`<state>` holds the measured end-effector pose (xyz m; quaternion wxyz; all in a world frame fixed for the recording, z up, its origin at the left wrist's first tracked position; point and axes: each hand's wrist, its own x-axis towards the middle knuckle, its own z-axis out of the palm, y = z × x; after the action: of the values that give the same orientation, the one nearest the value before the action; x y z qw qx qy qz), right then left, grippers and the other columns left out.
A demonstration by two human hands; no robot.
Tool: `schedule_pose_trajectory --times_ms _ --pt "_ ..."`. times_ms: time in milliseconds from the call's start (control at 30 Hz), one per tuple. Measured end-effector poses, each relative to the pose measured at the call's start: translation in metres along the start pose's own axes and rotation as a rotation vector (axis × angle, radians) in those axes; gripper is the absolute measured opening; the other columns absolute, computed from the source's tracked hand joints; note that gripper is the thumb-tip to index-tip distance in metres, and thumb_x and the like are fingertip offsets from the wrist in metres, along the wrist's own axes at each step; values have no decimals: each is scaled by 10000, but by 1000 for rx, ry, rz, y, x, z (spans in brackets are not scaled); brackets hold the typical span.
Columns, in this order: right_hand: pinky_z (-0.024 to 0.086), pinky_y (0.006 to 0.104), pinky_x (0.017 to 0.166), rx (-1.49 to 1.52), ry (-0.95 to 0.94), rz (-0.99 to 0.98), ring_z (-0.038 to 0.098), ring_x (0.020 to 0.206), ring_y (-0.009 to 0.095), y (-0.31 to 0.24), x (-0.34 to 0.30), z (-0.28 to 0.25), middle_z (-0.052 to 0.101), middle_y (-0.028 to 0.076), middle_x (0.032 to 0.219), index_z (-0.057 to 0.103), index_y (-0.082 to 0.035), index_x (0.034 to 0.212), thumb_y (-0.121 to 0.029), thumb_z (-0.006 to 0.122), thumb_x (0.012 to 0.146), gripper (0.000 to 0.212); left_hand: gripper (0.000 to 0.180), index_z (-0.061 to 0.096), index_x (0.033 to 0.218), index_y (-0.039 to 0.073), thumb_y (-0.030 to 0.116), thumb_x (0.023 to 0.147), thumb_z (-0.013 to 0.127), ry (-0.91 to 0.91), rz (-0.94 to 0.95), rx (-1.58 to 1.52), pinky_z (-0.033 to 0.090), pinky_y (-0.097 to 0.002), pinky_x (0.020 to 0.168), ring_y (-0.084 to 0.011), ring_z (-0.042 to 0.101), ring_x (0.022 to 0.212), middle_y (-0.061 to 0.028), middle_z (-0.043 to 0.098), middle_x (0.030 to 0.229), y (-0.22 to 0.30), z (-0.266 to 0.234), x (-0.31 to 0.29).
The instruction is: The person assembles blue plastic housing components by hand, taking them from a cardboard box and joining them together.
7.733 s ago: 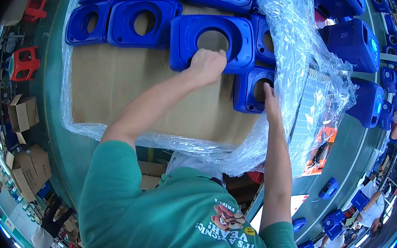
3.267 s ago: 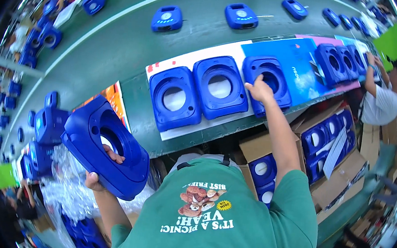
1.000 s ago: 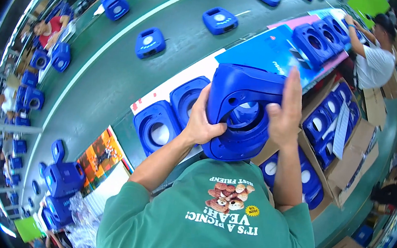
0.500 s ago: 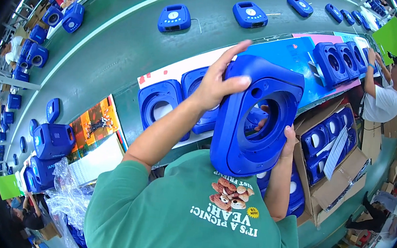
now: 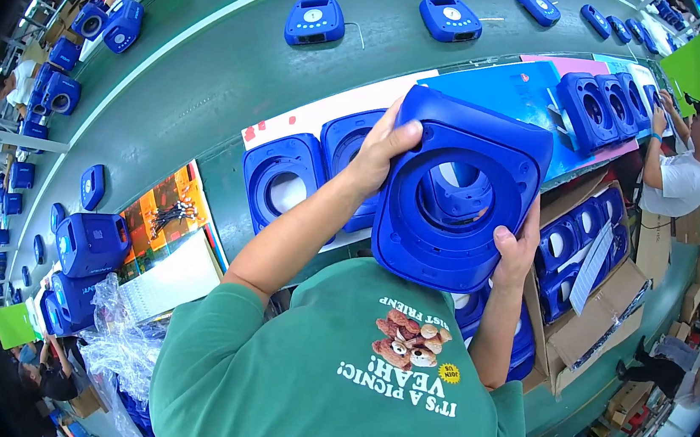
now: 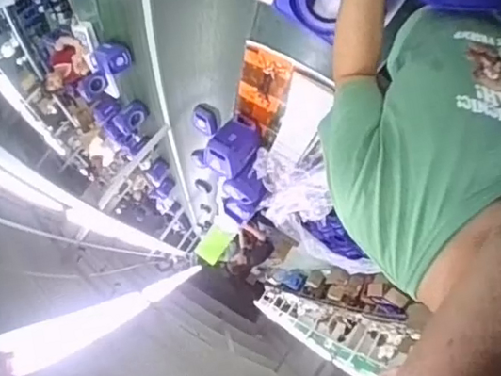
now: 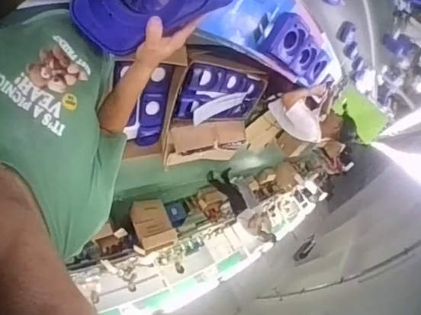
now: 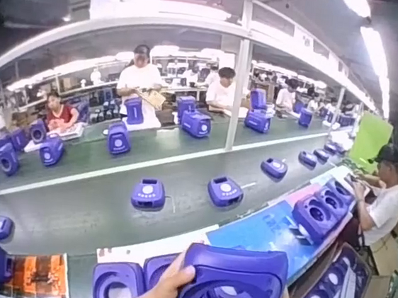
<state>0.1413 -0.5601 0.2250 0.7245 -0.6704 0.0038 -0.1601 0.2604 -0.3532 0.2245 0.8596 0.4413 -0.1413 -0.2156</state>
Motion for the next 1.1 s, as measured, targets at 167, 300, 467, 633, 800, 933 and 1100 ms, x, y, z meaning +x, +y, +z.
schedule_pose_trajectory --times_ms 167,300,467,633,800,933,1100 --pt "286 352 1069 36 -23 118 380 1284 269 -14 -3 6 349 195 1408 150 62 1446 -318 710 738 980 968 261 1409 75 428 660 762 -7 -11 -8 525 -345 739 -220 558 985 -119 505 1144 3 2 -9" --pt "285 367 1071 -137 16 -101 362 1298 288 -24 7 27 307 224 1427 99 65 1449 -371 706 755 1020 960 271 1408 70 353 631 760 -10 5 22 536 -333 714 -213 567 983 -124 510 1161 3 -3 -12" --pt "185 393 1116 -560 -137 -354 235 1378 335 -45 31 27 215 270 1475 122 68 1445 -497 558 850 929 916 279 1394 68 378 656 725 22 40 -102 567 -333 649 -237 612 931 -137 535 1159 7 -14 -9" --pt "148 386 1131 -222 -302 -255 191 1407 313 -47 38 18 237 224 1493 364 40 1385 -259 409 948 532 639 509 1265 50 534 849 500 15 -274 -502 579 -441 631 -306 658 801 -199 627 1054 -4 -34 -3" --pt "276 422 1100 -767 -239 -518 359 1328 357 -28 43 11 392 195 1421 432 -9 1352 34 542 794 570 716 478 1303 55 610 854 433 -54 -476 -509 552 -499 718 -366 648 843 -233 575 1156 -12 -42 4" --pt "355 463 1057 -857 -146 -799 448 1253 382 -13 49 9 459 219 1352 451 -14 1293 -61 657 778 556 670 496 1294 93 595 854 444 65 -613 -507 554 -505 705 -386 649 825 -213 593 1124 -17 -23 -4" --pt "405 468 1022 -641 -82 -881 425 1260 388 20 43 9 400 287 1351 372 -11 1308 -110 765 752 688 624 554 1219 62 563 855 474 100 -495 -427 581 -467 624 -355 655 801 -183 629 1058 2 -16 -7"
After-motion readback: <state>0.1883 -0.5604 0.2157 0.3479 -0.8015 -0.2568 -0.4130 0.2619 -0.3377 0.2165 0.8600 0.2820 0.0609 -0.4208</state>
